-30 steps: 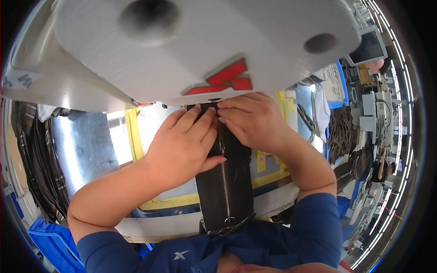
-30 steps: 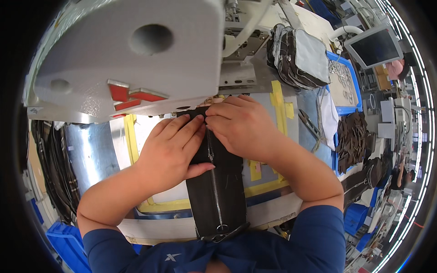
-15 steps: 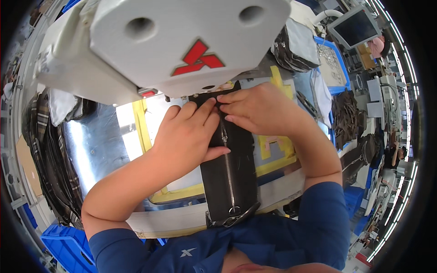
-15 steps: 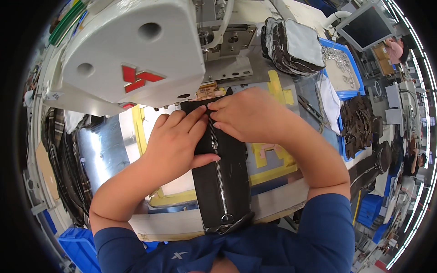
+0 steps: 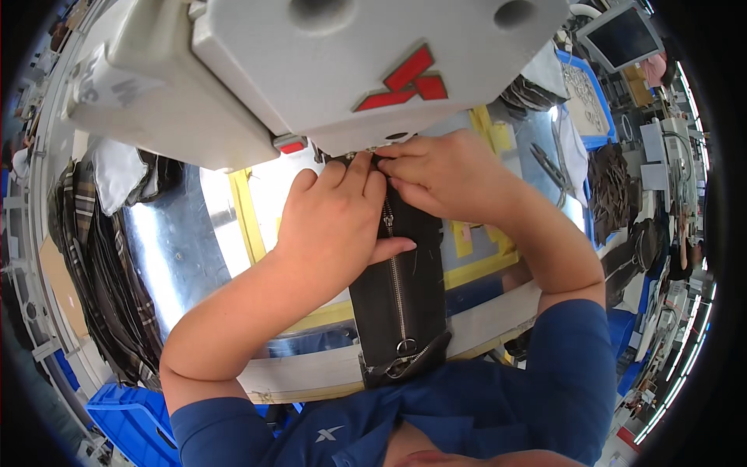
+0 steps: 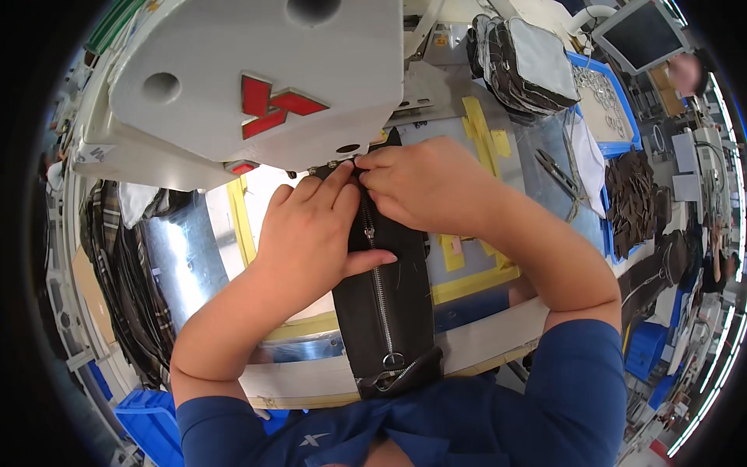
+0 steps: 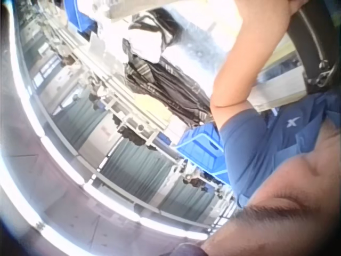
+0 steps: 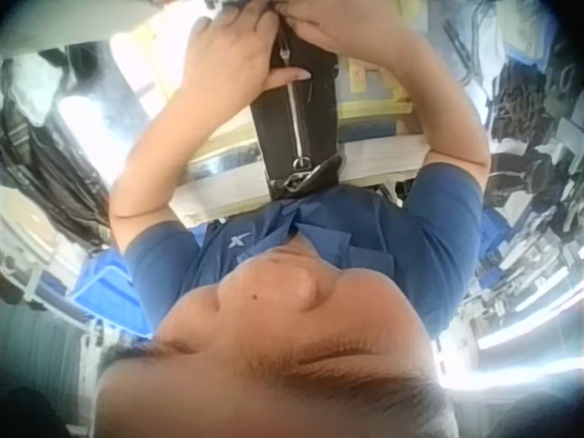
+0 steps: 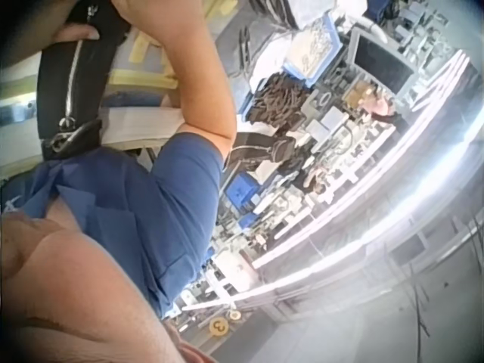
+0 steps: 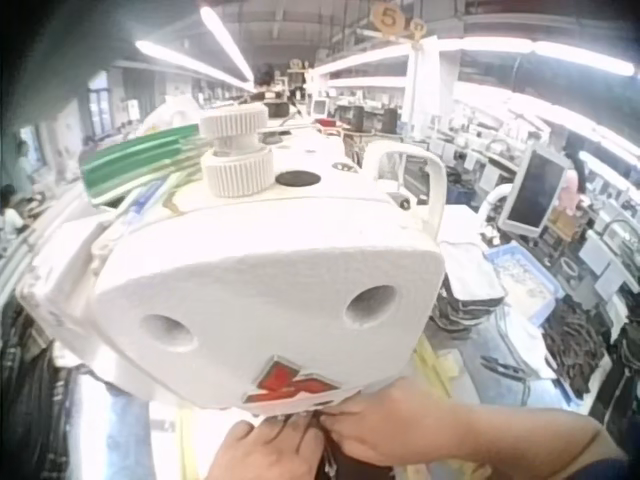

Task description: The person uses a sewing machine to attach zippers to small fabric pouches. They align the zipper with the pouch edge, sew along the seam, and then trim the excess thread. The process is repeated for multiple pouches, with the person handling the fabric and machine controls throughout.

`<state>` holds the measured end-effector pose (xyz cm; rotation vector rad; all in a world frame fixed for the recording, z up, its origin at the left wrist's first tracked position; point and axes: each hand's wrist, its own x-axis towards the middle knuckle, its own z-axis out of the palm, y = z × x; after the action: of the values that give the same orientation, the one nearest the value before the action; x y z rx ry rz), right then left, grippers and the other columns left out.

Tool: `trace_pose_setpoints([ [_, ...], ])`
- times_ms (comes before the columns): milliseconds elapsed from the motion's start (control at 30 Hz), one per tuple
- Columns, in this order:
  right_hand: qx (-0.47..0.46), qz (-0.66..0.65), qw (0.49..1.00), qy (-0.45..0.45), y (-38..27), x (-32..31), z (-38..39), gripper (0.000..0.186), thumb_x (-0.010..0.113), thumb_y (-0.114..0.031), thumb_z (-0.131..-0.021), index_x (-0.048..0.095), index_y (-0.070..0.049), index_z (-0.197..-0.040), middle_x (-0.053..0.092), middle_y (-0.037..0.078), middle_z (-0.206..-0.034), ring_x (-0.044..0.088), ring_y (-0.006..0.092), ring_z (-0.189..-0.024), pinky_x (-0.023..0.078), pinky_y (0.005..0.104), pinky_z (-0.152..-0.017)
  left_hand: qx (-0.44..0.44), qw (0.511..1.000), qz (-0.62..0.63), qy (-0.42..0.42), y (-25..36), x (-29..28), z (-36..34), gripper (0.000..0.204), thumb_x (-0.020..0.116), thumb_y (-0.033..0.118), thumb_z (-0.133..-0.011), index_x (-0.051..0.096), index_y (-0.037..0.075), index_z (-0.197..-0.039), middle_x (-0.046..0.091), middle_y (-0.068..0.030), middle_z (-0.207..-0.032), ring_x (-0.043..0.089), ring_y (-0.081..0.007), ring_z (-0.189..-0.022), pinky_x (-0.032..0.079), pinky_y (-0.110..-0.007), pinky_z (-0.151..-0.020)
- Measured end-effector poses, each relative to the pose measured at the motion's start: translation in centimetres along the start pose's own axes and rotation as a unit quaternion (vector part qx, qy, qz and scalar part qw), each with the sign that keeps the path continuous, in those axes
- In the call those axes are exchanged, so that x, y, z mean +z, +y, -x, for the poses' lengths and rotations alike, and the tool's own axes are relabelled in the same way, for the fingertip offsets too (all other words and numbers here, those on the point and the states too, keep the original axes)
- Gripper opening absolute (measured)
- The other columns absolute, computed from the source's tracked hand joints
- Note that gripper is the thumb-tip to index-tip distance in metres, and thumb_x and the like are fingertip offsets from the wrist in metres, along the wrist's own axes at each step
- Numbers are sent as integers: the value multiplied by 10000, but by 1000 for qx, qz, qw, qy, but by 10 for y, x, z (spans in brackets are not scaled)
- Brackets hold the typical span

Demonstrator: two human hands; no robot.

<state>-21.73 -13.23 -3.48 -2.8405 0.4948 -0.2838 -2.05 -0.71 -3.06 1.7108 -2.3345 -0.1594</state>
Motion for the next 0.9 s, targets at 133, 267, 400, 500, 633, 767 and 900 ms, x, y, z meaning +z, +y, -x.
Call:
trace_pose_setpoints([
  [133,-42,27,998,26,0,3,-2,137,733,-201,-891,767,-105,-983,772,-7,-1185,734,157,-999,603,351,-704,-2,1000,-5,-16,-2,-2,-1,834,847,665,-701,650,7,-1173,662,-175,-1421,682,-304,-1109,498,-408,-893],
  [267,-56,52,997,22,0,5,-2,123,734,-198,-892,760,-112,-975,769,-14,-1178,724,141,-1015,600,349,-693,0,1000,1,-14,-3,-2,0,831,848,661,-700,648,8,-1173,668,-181,-1416,690,-296,-1106,495,-399,-883],
  [400,-43,49,998,7,-1,2,-1,155,748,-193,-900,763,-109,-1030,770,-24,-1194,722,143,-1040,604,353,-734,5,1000,-1,-10,-2,-1,-1,827,853,650,-702,645,6,-1176,667,-189,-1416,691,-291,-1109,496,-399,-886],
  [500,-66,38,995,61,4,8,-2,106,697,-202,-903,750,-112,-885,770,-2,-1127,723,123,-1008,594,342,-636,-3,1000,-3,-18,-1,-2,0,824,859,642,-700,644,5,-1177,664,-195,-1422,691,-294,-1100,498,-399,-892],
  [633,-72,42,995,54,6,9,-2,99,696,-203,-916,749,-120,-900,771,-7,-1134,727,124,-1001,592,345,-640,2,1000,2,-19,-2,-1,-1,827,864,634,-698,641,2,-1182,658,-207,-1429,692,-298,-1096,500,-403,-901],
  [767,-60,32,996,53,6,12,0,98,695,-199,-923,754,-122,-936,765,-5,-1162,735,146,-952,586,356,-632,9,1000,7,-13,-1,-1,-1,833,865,632,-701,637,-5,-1188,653,-218,-1432,694,-306,-1099,501,-414,-908],
  [900,-33,23,998,48,3,11,2,109,697,-190,-924,755,-113,-976,757,-1,-1179,744,183,-874,582,369,-627,9,1000,13,-20,-3,-3,-3,830,865,626,-714,634,-14,-1190,648,-229,-1434,697,-323,-1100,507,-423,-922],
])
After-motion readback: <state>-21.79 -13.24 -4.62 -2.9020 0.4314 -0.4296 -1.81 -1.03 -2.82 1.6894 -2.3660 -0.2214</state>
